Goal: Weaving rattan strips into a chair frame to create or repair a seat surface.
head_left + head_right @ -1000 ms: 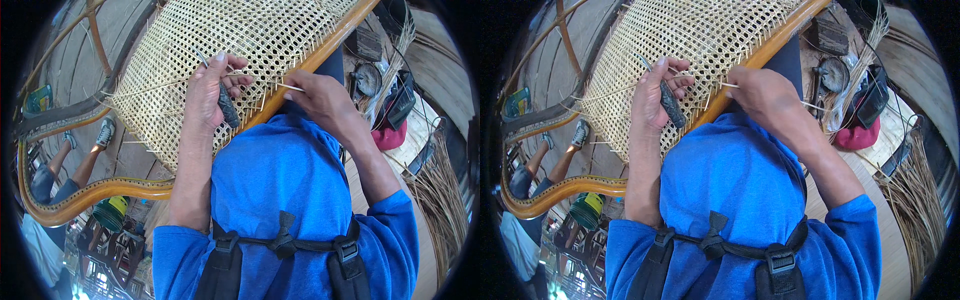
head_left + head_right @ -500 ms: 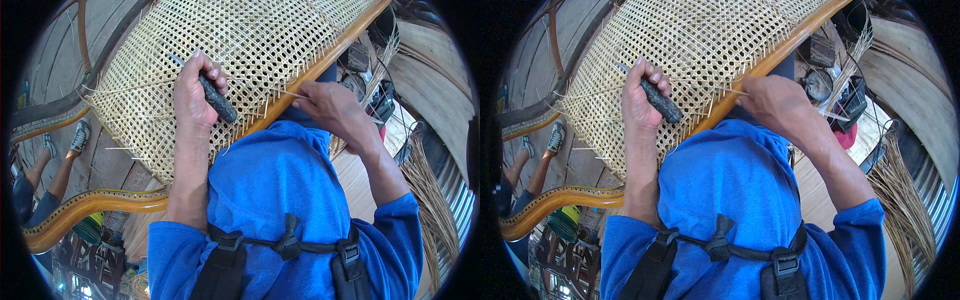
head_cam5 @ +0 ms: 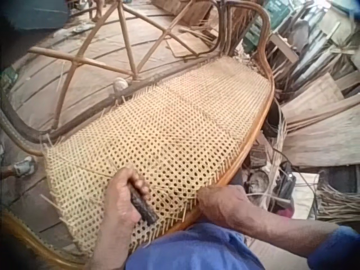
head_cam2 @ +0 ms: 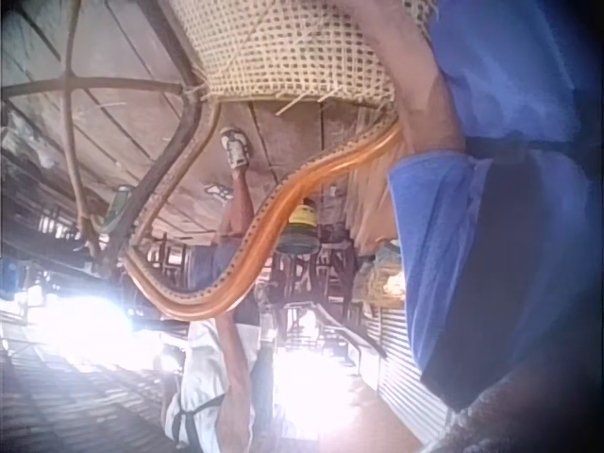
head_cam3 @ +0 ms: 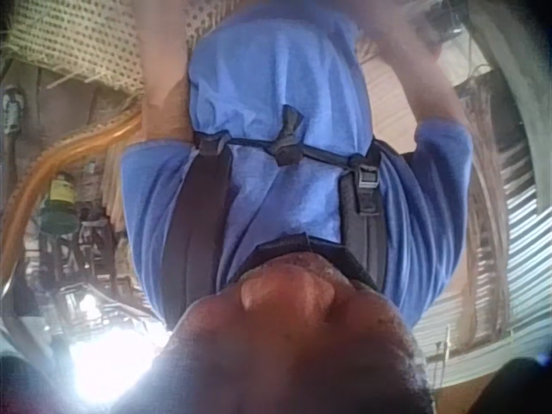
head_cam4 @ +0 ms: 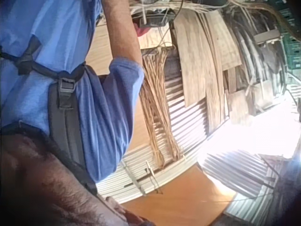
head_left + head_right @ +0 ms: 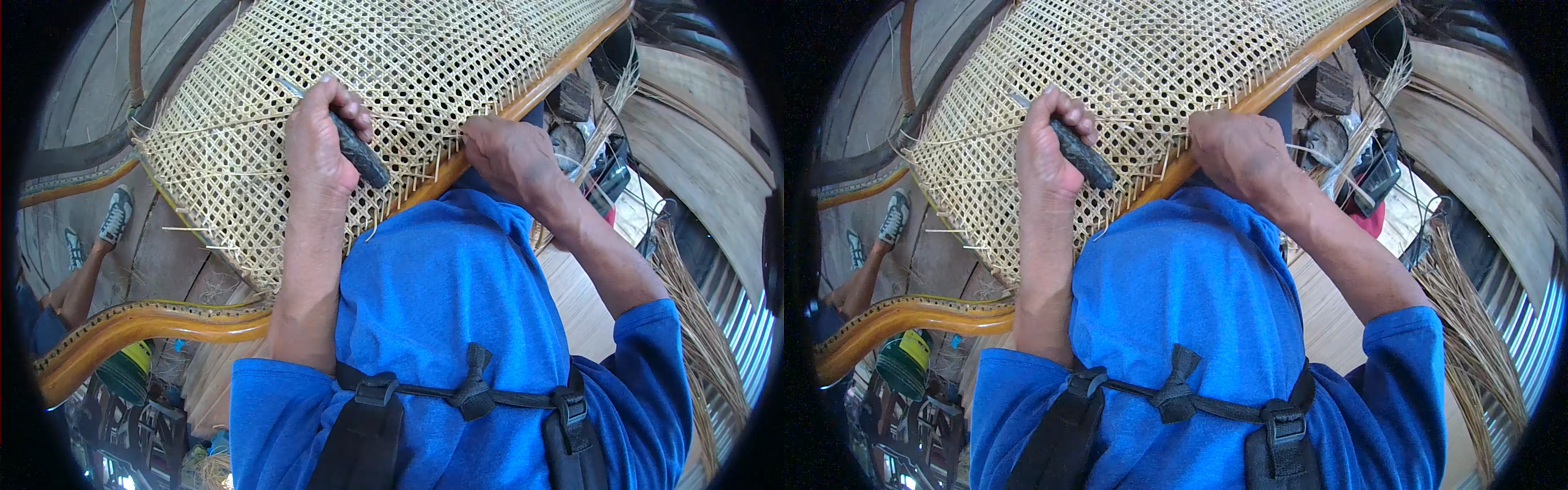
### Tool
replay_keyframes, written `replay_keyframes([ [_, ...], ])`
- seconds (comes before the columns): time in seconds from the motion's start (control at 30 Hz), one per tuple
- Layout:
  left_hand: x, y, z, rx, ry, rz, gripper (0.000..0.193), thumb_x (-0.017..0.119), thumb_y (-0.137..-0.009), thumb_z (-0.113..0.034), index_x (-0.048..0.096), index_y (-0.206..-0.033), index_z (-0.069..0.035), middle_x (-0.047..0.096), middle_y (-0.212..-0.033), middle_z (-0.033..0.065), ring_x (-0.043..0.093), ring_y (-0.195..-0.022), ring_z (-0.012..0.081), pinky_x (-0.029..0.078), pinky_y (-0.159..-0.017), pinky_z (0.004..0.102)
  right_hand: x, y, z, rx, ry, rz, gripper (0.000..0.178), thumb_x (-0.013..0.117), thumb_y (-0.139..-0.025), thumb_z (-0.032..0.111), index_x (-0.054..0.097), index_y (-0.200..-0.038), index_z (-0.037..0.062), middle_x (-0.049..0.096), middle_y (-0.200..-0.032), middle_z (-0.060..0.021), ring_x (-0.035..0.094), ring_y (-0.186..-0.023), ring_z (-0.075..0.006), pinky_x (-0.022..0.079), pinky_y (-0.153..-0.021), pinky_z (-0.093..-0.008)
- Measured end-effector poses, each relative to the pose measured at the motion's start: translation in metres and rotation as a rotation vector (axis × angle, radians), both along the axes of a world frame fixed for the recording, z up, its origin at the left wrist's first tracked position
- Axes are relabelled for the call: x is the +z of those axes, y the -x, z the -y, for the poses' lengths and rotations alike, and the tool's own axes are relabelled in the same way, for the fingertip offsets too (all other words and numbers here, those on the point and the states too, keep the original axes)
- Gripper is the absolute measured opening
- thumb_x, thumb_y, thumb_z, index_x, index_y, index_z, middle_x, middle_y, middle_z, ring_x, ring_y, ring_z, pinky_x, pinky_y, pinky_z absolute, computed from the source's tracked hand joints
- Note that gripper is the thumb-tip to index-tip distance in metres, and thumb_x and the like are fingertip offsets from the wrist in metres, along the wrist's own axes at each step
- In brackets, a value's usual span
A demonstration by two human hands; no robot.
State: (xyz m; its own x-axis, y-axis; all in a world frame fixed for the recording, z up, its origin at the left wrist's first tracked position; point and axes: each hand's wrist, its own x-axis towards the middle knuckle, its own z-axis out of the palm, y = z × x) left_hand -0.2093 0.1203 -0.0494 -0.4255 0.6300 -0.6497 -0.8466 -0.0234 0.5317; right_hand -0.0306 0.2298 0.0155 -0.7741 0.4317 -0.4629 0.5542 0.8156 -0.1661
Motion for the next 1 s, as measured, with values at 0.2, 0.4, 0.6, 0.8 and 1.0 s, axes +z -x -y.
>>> replay_keyframes([
  [0.2,0.005,0.008,0.006,0.148,0.023,0.027,0.024,0.053,-0.087,-0.02,0.045,-0.067,-0.01,0.044,-0.061,0.0023,0.045,-0.055,0.0144,0.038,-0.048,0.0259,-0.027,0.015,-0.004,-0.337,0.149,-0.039,0.026,0.05,-0.076,0.02,0.062,-0.07,-0.0022,0.059,-0.068,-0.0256,0.06,-0.064,-0.0413,0.048,-0.061,-0.0471],
  [0.4,0.001,0.015,0.009,0.236,0.05,0.014,0.025,0.054,-0.086,-0.019,0.042,-0.066,-0.011,0.043,-0.06,0.0013,0.044,-0.054,0.0141,0.037,-0.048,0.026,-0.017,0.03,-0.017,-0.367,0.323,0.129,0.024,0.054,-0.075,0.019,0.064,-0.066,-0.0016,0.06,-0.06,-0.0184,0.059,-0.049,-0.0286,0.046,-0.048,-0.0378],
  [0.6,-0.006,0.047,0.024,0.404,0.03,-0.001,0.02,0.049,-0.085,-0.012,0.04,-0.066,-0.012,0.043,-0.059,0.0005,0.042,-0.053,0.0118,0.039,-0.05,0.0238,-0.007,0.036,-0.028,-0.43,0.625,0.309,0.026,0.054,-0.076,0.019,0.056,-0.057,0.0009,0.045,-0.045,-0.0032,0.048,-0.037,-0.016,0.039,-0.036,-0.0303],
  [0.8,-0.009,0.075,0.036,0.538,0.039,-0.099,0.015,0.05,-0.083,-0.012,0.048,-0.07,-0.007,0.048,-0.064,0.0041,0.044,-0.054,0.0129,0.037,-0.049,0.0258,-0.012,0.033,-0.03,-0.286,0.554,0.279,0.027,0.056,-0.074,0.024,0.061,-0.061,0.0004,0.05,-0.047,-0.0056,0.05,-0.04,-0.0176,0.041,-0.039,-0.033],
  [1.0,0.075,0.083,0.059,0.347,0.694,-1.027,0.02,0.06,-0.09,-0.022,0.063,-0.096,-0.003,0.058,-0.075,0.0062,0.054,-0.062,0.0115,0.042,-0.052,0.025,-0.017,0.007,-0.019,-0.142,0.339,-0.041,0.027,0.053,-0.078,0.023,0.065,-0.074,-0.0005,0.062,-0.068,-0.0187,0.062,-0.064,-0.0345,0.05,-0.062,-0.0437],
])
